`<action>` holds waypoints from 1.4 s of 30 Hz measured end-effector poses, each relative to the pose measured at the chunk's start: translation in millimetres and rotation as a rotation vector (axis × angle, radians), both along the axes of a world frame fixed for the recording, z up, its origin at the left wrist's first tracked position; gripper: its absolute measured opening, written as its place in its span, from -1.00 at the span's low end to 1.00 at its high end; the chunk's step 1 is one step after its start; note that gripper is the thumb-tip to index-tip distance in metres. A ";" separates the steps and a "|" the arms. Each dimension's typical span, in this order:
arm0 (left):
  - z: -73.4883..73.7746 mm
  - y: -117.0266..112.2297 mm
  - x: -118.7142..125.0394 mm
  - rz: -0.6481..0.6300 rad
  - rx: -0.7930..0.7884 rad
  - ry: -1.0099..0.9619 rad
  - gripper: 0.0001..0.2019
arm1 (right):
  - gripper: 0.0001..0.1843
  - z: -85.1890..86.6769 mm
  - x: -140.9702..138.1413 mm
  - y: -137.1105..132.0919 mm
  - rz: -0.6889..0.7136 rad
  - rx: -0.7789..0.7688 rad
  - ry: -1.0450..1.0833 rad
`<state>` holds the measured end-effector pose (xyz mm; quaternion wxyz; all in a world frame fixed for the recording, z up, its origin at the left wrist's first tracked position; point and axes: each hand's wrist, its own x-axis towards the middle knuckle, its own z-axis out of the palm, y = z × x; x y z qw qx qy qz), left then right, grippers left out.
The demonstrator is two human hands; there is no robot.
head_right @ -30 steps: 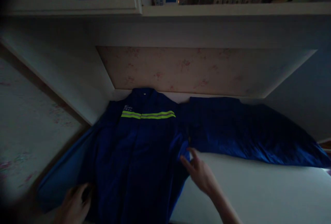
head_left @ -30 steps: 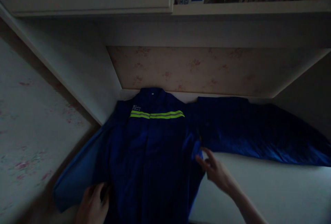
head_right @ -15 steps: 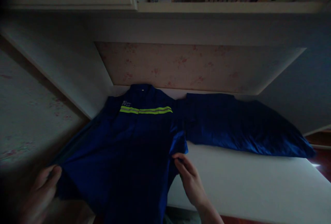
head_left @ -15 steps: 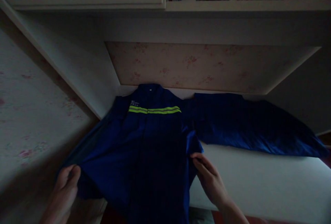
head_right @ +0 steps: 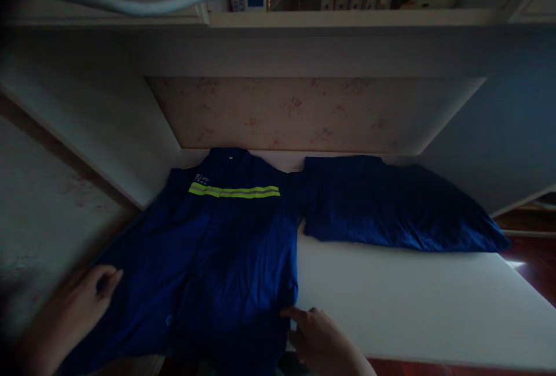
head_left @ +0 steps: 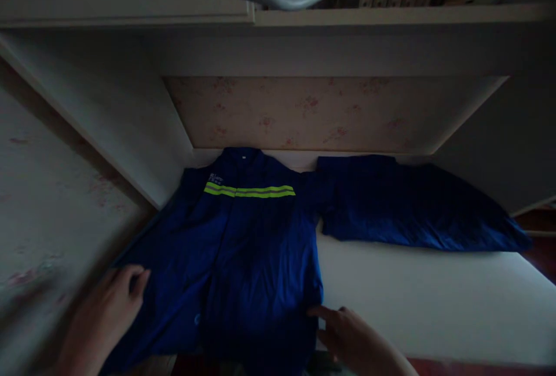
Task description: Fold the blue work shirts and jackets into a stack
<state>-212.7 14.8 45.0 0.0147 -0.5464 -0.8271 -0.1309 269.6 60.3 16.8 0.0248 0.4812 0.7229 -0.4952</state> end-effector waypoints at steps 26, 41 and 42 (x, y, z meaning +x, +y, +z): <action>-93.5 131.0 170.7 -0.395 -0.302 0.122 -0.44 | -0.36 -4.2 3.2 410.5 -0.758 0.595 -0.462; -76.9 165.5 149.9 -0.377 -0.326 0.123 -0.41 | -0.57 47.5 107.3 303.2 -0.697 1.173 -0.109; -78.5 165.7 149.8 -0.367 -0.322 0.116 -0.40 | -0.57 52.9 120.9 277.4 -0.725 1.178 -0.076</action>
